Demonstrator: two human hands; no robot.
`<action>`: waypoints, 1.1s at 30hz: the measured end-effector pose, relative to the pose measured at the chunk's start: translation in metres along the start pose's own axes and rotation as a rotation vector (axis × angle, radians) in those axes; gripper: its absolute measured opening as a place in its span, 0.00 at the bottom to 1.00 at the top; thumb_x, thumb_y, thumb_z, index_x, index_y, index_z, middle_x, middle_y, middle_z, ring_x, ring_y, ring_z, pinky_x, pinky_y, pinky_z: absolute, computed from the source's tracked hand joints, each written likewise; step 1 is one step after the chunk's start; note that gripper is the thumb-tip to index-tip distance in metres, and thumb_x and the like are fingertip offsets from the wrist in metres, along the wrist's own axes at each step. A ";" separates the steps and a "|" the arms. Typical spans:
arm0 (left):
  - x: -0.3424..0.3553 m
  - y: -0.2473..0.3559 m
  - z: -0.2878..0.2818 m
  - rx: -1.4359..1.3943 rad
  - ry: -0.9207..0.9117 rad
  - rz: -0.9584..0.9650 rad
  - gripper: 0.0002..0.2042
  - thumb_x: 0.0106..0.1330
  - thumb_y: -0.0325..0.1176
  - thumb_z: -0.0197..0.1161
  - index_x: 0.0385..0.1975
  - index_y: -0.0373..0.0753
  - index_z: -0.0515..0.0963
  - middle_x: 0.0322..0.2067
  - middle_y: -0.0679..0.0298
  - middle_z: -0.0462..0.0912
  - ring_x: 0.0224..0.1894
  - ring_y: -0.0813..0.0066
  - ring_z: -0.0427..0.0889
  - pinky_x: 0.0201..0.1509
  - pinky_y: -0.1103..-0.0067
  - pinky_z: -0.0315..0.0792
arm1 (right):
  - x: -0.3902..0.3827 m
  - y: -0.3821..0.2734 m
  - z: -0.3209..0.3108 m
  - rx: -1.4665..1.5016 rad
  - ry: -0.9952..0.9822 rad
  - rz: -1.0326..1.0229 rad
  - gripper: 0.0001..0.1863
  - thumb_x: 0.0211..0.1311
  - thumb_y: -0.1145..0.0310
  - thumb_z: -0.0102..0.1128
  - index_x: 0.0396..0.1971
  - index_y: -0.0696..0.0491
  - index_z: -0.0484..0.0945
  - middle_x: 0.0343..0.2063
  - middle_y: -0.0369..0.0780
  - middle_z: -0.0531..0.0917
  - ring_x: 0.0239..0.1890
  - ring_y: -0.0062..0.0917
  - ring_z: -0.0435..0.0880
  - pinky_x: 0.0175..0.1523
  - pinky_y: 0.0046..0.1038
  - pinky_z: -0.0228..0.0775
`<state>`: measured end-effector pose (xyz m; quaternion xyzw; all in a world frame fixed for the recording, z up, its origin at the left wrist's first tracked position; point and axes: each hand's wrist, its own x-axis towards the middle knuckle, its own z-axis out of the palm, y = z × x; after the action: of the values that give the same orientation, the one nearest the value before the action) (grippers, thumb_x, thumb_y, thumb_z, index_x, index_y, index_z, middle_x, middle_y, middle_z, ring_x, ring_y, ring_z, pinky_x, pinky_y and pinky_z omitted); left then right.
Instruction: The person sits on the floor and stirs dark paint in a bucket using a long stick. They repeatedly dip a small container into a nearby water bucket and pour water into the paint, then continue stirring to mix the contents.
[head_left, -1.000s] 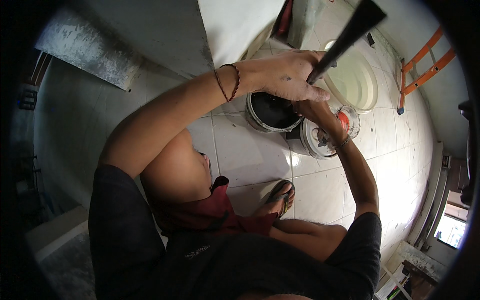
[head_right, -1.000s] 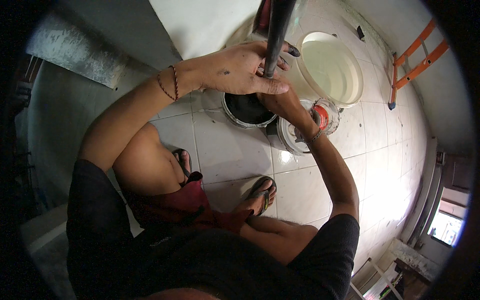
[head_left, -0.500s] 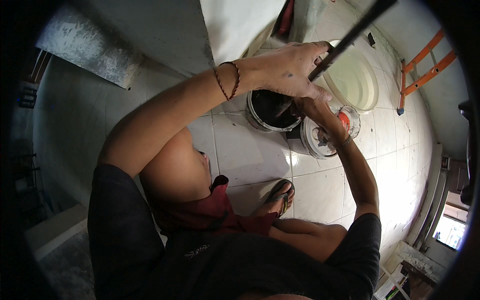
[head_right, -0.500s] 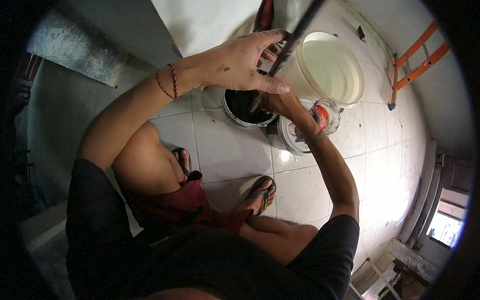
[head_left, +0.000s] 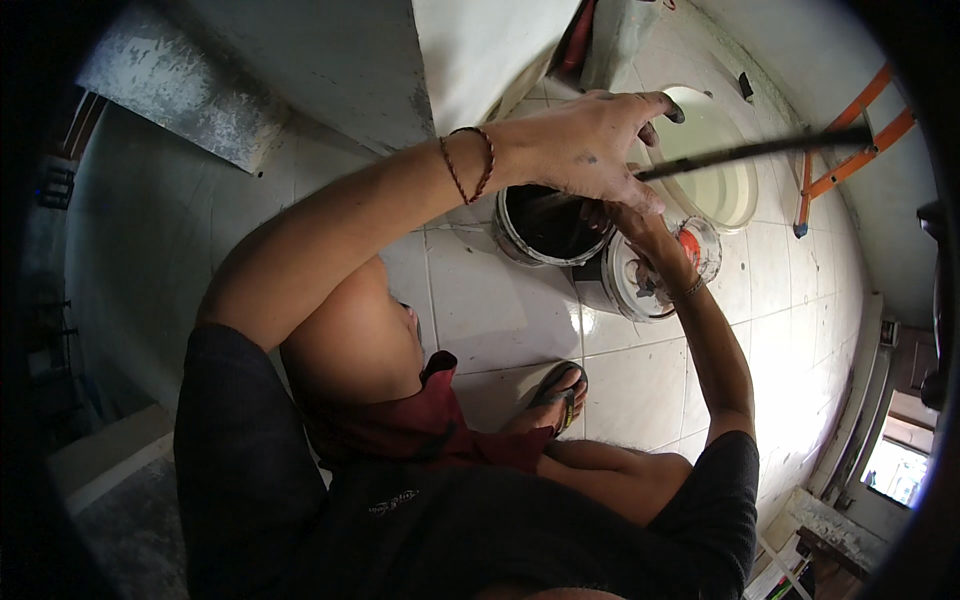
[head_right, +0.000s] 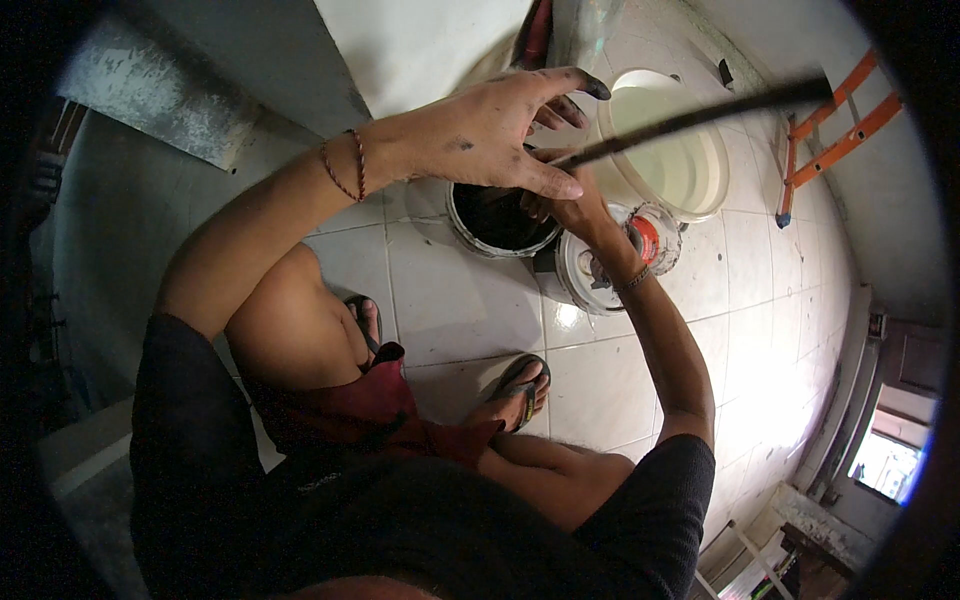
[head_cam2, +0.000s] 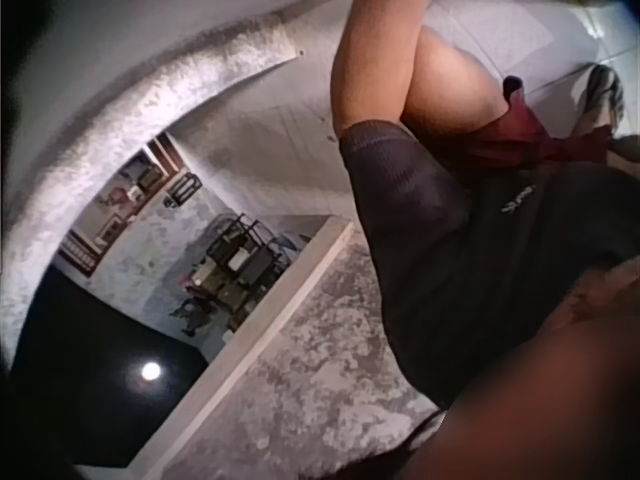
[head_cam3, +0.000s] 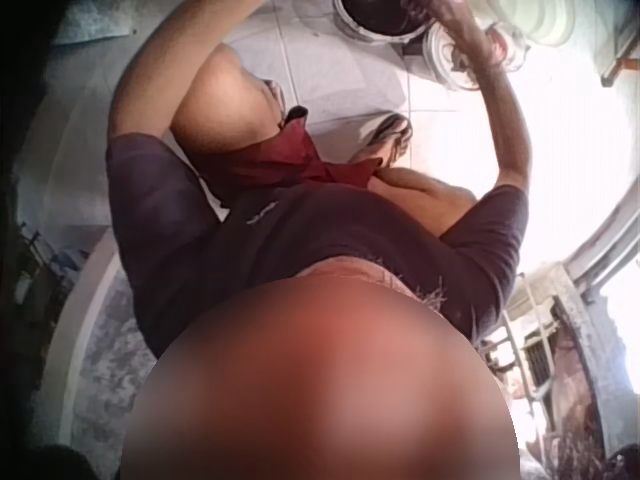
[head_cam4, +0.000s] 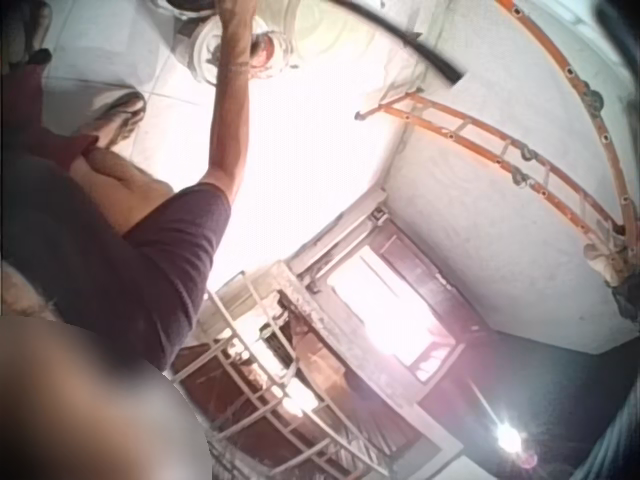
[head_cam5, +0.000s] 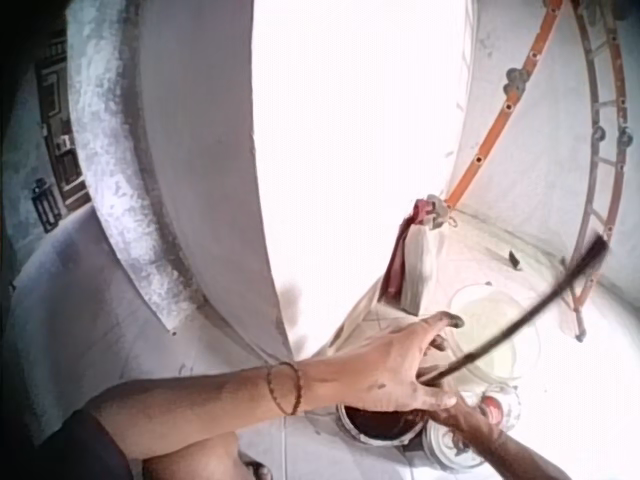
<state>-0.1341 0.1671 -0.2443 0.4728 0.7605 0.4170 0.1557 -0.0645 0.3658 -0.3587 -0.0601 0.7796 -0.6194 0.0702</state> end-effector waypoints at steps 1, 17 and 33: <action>0.000 0.000 0.001 0.024 0.015 0.016 0.52 0.54 0.50 0.81 0.69 0.23 0.58 0.58 0.41 0.77 0.64 0.52 0.76 0.65 0.65 0.76 | 0.001 0.000 0.001 -0.045 0.027 -0.038 0.06 0.60 0.74 0.59 0.33 0.62 0.80 0.22 0.51 0.81 0.19 0.45 0.81 0.25 0.38 0.71; 0.001 0.004 -0.004 -0.087 0.136 0.139 0.43 0.52 0.45 0.83 0.64 0.33 0.66 0.54 0.53 0.80 0.61 0.60 0.79 0.67 0.65 0.75 | -0.016 -0.088 -0.014 -0.146 0.227 0.081 0.17 0.71 0.59 0.62 0.38 0.62 0.83 0.21 0.38 0.83 0.18 0.18 0.79 0.21 0.22 0.67; 0.007 0.024 -0.007 -0.212 0.390 0.402 0.22 0.57 0.44 0.80 0.44 0.37 0.83 0.42 0.61 0.89 0.52 0.65 0.86 0.57 0.63 0.78 | -0.037 -0.172 -0.035 -0.449 0.300 -0.114 0.19 0.74 0.59 0.61 0.44 0.63 0.83 0.18 0.40 0.82 0.16 0.19 0.83 0.17 0.19 0.70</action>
<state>-0.1277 0.1751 -0.2200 0.5060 0.6194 0.5995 -0.0303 -0.0338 0.3674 -0.1820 -0.0254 0.8943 -0.4363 -0.0962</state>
